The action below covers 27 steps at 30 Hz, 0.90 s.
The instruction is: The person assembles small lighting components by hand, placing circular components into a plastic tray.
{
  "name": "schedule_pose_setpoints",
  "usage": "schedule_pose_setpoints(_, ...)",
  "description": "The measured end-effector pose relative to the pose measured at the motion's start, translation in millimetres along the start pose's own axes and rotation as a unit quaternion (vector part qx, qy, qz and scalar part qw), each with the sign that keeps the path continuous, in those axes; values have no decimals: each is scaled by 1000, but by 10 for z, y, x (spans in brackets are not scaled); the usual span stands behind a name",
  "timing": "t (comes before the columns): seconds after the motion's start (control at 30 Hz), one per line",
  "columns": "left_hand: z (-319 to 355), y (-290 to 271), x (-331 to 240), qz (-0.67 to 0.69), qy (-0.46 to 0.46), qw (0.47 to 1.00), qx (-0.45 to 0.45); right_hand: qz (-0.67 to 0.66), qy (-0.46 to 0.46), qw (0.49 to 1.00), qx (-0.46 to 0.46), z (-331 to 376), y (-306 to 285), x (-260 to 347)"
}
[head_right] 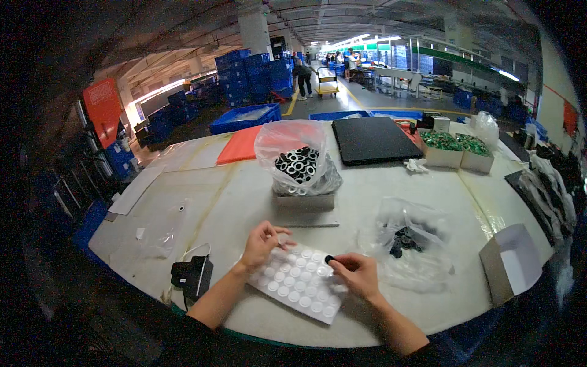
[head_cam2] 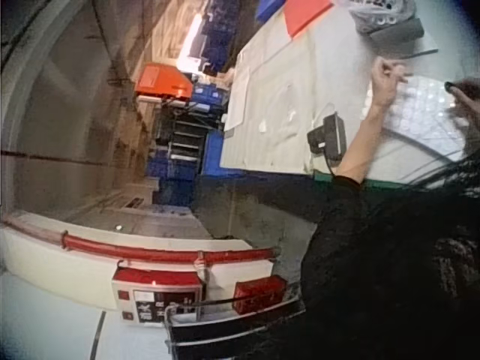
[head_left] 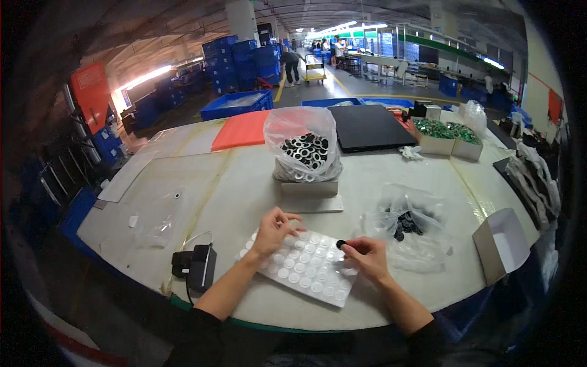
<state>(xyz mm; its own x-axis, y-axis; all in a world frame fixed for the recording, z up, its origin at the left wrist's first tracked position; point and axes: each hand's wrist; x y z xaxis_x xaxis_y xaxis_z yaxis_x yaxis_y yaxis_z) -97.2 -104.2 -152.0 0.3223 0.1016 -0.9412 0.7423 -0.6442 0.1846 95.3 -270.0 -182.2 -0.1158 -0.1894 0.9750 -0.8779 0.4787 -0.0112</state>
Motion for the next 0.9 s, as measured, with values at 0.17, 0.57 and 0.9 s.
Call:
schedule_pose_setpoints(0.17, 130, 316, 172, -6, -66, 993, 97, -95, 99, 990, 7, -117, 186, 89)
schedule_pose_setpoints(0.57, 285, 508, 192, -436, 270, 858, -20, -54, 70, 995, -55, -7, 188, 21)
schedule_pose_setpoints(0.9, 307, 522, 197, -531, 504, 677, 74, -124, 90, 988, 4, 28, 212, -31)
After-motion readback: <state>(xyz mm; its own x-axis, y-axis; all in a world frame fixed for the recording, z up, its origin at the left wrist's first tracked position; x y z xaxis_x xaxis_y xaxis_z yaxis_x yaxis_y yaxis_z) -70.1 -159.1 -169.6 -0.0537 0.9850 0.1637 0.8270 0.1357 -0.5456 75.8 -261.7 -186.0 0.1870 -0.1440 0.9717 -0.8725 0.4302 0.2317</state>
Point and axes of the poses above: each hand's wrist, its own z-axis away from the middle knuckle, its own y-axis out of the palm, x = y × z, and after that the axes turned 1 degree about -x, right-handed
